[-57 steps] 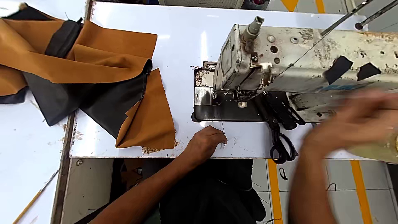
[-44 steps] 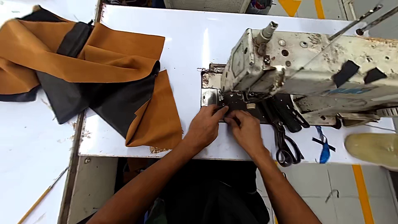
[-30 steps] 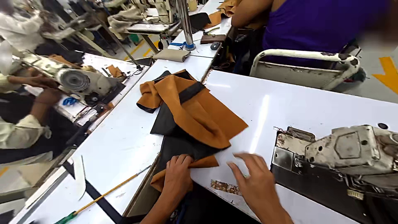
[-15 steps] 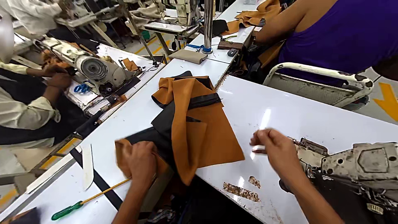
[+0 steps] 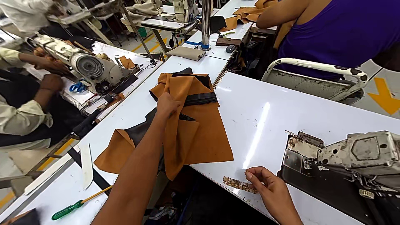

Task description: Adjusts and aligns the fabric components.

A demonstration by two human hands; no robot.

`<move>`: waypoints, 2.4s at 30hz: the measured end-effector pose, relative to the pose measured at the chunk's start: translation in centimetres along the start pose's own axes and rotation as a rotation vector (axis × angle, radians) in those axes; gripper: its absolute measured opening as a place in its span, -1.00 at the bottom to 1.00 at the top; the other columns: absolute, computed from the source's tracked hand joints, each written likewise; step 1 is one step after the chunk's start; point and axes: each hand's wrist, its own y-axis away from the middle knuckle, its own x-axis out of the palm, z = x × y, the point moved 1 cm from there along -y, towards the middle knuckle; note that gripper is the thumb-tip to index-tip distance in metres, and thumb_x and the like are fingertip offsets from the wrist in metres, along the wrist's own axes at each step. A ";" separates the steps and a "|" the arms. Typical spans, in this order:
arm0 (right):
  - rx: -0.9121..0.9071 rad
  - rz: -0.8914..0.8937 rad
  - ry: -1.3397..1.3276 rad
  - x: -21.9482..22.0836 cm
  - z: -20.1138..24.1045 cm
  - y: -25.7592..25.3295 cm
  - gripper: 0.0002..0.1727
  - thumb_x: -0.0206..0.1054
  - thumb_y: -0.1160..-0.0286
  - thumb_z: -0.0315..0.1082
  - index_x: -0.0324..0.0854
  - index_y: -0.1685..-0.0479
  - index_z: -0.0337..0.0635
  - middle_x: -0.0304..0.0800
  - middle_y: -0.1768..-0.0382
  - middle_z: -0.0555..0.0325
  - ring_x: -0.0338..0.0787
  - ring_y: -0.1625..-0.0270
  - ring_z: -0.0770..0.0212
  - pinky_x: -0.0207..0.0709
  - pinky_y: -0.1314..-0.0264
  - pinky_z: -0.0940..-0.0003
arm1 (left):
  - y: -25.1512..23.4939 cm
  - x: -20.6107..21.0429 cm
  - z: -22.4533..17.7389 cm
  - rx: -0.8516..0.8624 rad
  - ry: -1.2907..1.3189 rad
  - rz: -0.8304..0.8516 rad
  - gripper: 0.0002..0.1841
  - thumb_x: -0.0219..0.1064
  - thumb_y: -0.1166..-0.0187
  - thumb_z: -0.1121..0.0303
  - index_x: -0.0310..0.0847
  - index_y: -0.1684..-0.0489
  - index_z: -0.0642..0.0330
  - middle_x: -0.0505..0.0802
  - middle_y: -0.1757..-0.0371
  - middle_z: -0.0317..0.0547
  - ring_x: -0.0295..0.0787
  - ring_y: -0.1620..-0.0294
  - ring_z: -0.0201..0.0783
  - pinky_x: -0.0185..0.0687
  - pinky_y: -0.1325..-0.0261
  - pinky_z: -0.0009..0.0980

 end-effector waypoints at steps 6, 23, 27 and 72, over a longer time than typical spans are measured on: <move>-0.024 -0.139 -0.003 -0.9 0.2 -0.8 -0.57 0.57 -0.35 -0.05 0.73 -0.09 -0.11 0.91 0.10 0.22 0.92 0.05 0.27 0.87 0.03 0.27 | 7.8 -5.2 -3.3 0.473 0.066 -0.276 -0.61 -0.12 -0.77 0.41 0.60 -0.19 0.47 0.79 -0.08 0.35 0.76 -0.18 0.15 0.60 -0.26 0.20; 0.023 -0.111 -0.309 -3.4 4.9 2.3 -0.53 0.61 -0.30 -0.46 0.64 -0.23 -0.14 0.92 0.08 0.13 0.93 0.10 0.24 0.87 0.06 0.29 | 7.4 -4.4 -5.8 0.920 -0.199 0.124 -0.47 0.36 -0.63 0.06 0.54 -0.55 0.03 0.79 -0.34 0.03 0.74 -0.35 -0.07 0.60 -0.44 0.03; 0.233 -0.258 -0.094 -4.4 -2.7 2.0 -0.29 0.68 -0.19 -0.46 0.51 -0.44 -0.20 0.84 -0.11 -0.01 0.87 -0.10 0.13 0.81 -0.14 0.08 | 12.8 5.0 -6.0 1.062 -0.269 0.127 -0.46 0.44 -0.60 0.21 0.55 -0.57 0.14 0.47 -0.70 0.31 0.23 -0.78 0.35 0.06 -0.73 0.41; -0.081 0.003 1.193 -0.2 -1.6 8.7 -0.33 -0.20 -0.84 0.15 0.38 -0.77 0.08 0.46 -0.71 0.30 0.48 -0.67 0.00 0.16 -0.67 -0.20 | 30.7 17.2 2.9 0.871 -0.530 0.216 -0.32 -0.11 -0.70 -0.39 0.12 -0.85 -0.58 0.27 -0.79 0.42 0.12 -0.81 0.38 0.03 -0.67 0.45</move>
